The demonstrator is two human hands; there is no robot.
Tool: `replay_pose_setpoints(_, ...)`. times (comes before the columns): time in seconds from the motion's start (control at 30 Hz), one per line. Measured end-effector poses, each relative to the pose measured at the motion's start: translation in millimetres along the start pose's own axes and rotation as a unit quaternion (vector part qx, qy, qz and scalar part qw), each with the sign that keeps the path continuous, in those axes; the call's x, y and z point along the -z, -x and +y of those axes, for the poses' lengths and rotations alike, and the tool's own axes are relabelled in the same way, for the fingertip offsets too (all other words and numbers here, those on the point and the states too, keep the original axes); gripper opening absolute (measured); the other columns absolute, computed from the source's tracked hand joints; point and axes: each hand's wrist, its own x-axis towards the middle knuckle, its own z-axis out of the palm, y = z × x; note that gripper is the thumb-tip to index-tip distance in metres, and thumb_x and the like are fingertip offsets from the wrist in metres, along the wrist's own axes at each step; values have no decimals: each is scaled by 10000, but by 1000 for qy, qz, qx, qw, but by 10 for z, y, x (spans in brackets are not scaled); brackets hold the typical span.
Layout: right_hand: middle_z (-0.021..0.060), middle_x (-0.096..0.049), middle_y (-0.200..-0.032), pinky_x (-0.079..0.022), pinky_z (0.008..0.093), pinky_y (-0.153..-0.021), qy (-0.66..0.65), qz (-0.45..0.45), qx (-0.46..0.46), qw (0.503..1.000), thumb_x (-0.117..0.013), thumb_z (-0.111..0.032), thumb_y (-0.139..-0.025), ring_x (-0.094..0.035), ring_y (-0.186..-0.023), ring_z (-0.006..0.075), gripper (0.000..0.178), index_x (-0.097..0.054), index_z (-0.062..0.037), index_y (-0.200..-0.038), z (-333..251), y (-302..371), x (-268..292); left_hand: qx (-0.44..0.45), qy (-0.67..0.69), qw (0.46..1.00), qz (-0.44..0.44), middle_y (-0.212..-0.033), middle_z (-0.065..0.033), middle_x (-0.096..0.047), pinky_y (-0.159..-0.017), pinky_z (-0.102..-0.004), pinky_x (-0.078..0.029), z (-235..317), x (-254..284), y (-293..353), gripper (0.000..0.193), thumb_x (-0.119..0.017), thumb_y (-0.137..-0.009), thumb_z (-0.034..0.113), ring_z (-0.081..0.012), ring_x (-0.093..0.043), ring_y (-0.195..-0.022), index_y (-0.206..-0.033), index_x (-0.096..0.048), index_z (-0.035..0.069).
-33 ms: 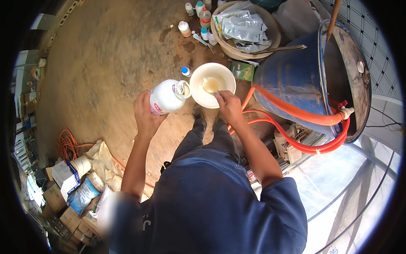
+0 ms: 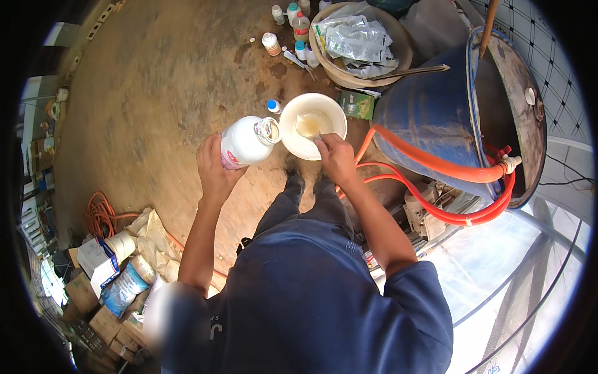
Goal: The person stirs a yellowish liquid in a white bucket with a stick, then uses a hose to add water and pour the mixture into a large blue barrel. They also open a white bottle and pour its contents into the bucket.
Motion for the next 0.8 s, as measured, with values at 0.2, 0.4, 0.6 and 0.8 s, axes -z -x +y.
replay_pose_setpoints(0.2, 177, -649, -852, -492, 385, -641, 26, 35, 58, 997, -675, -149, -920, -627, -699, 324, 178, -676, 22, -971, -505, -13, 185, -17, -64, 997, -33, -1302, -208, -500, -981, -524, -391, 148, 172, -249, 926, -907, -601, 220, -412, -488, -1196, -1381, -440, 44)
replay_pose_setpoints(0.4, 178, -667, -894, -511, 437, -673, 53, 42, 75, 995, -671, -160, -908, -643, -770, 379, 172, -686, 2, -964, -709, -52, 295, -75, -116, 989, -46, -1289, -189, -517, -978, -508, -393, 324, 465, -575, 922, -910, -587, 206, -394, -507, -1173, -1384, -466, 78)
replay_pose_setpoints(0.6, 178, -663, -870, -496, 488, -685, 44, 42, 80, 995, -635, -208, -923, -631, -757, 400, 193, -681, -21, -927, -777, -113, 387, -134, -176, 973, -61, -1278, -159, -535, -990, -504, -392, 503, 730, -896, 930, -915, -568, 187, -375, -515, -1171, -1386, -481, 112)
replay_pose_setpoints(0.8, 181, -664, -861, -490, 486, -673, 37, 45, 92, 994, -635, -204, -921, -630, -747, 401, 191, -681, -18, -918, -795, -137, 450, -169, -209, 961, -68, -1233, -153, -544, -991, -512, -388, 641, 858, -1072, 877, -900, -542, 137, -347, -521, -1144, -1332, -520, 114)
